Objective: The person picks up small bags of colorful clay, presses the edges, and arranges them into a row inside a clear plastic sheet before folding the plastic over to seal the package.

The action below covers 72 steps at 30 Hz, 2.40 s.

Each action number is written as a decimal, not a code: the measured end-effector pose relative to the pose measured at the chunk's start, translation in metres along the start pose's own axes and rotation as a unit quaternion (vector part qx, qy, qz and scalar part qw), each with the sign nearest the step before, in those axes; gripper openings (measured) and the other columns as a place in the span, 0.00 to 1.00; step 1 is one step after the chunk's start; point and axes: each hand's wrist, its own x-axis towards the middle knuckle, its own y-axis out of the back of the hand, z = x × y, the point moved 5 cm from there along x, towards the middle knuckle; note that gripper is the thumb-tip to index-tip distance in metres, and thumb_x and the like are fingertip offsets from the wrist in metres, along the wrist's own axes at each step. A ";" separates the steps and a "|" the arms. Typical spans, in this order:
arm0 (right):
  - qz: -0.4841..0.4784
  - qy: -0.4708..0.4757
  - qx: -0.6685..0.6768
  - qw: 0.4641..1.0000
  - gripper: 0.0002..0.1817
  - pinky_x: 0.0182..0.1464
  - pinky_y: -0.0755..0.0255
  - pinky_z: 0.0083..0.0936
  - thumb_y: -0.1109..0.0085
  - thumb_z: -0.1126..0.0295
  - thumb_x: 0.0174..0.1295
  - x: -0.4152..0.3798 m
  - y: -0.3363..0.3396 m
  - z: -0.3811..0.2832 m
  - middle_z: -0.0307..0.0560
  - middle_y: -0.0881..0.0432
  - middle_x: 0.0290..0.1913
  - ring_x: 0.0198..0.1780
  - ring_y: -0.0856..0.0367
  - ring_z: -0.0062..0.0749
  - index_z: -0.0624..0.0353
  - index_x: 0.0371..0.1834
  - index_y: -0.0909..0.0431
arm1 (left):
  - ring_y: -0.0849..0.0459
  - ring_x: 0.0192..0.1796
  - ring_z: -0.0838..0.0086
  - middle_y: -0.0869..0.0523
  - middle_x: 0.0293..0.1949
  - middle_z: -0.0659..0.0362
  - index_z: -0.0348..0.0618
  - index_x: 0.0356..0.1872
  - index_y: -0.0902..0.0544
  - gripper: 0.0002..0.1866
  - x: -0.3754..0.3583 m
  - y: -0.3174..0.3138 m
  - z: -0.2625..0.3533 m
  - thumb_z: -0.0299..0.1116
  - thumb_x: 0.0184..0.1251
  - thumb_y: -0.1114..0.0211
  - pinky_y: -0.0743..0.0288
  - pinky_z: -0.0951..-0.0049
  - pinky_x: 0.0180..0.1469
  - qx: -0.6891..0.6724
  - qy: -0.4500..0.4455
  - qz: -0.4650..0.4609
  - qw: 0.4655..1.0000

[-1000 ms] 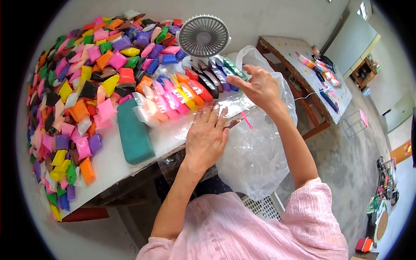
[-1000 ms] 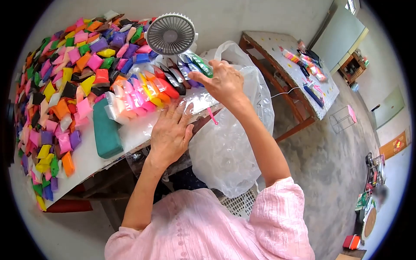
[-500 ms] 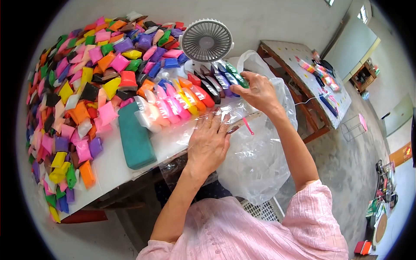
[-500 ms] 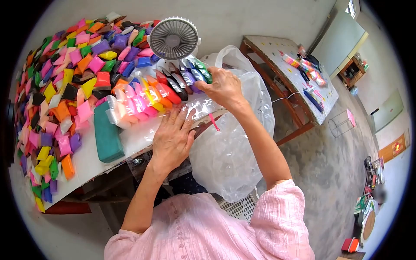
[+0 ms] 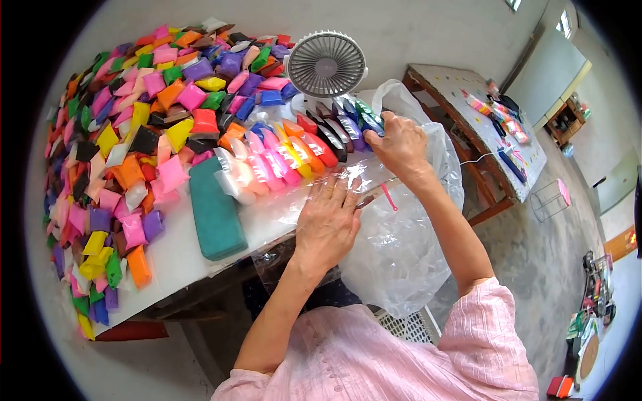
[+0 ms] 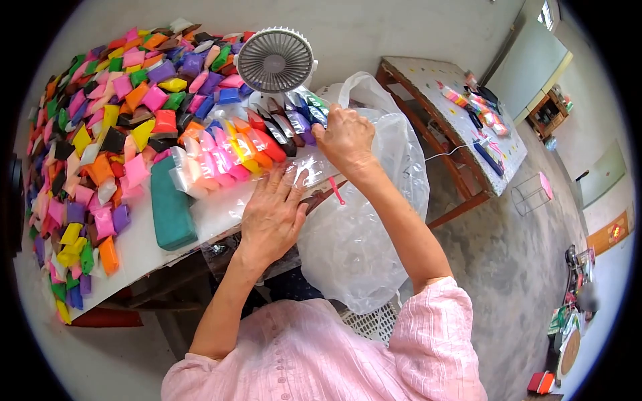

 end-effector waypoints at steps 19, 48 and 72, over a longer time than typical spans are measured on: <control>0.213 -0.003 0.353 0.911 0.20 0.41 0.22 0.25 0.29 0.70 0.53 -0.104 0.094 0.023 0.47 0.14 0.36 0.36 0.16 0.24 0.65 0.49 0.19 | 0.31 0.69 0.47 0.27 0.66 0.43 0.48 0.74 0.32 0.32 0.002 0.008 0.000 0.37 0.69 0.40 0.40 0.47 0.72 -0.053 -0.012 0.044 0.998; 0.250 -0.073 0.132 0.957 0.19 0.43 0.25 0.40 0.31 0.66 0.53 -0.121 0.014 -0.015 0.49 0.22 0.41 0.44 0.21 0.47 0.60 0.46 0.22 | 0.33 0.72 0.51 0.27 0.69 0.48 0.41 0.75 0.35 0.31 0.001 0.010 -0.001 0.37 0.72 0.45 0.45 0.51 0.76 -0.035 -0.031 0.008 0.999; 0.226 -0.063 0.194 0.953 0.16 0.38 0.25 0.40 0.31 0.65 0.58 -0.119 0.014 -0.009 0.51 0.21 0.40 0.38 0.18 0.49 0.61 0.43 0.23 | 0.24 0.61 0.50 0.21 0.59 0.44 0.34 0.64 0.23 0.23 0.021 0.008 -0.002 0.35 0.73 0.40 0.30 0.58 0.63 -0.202 0.011 0.068 0.977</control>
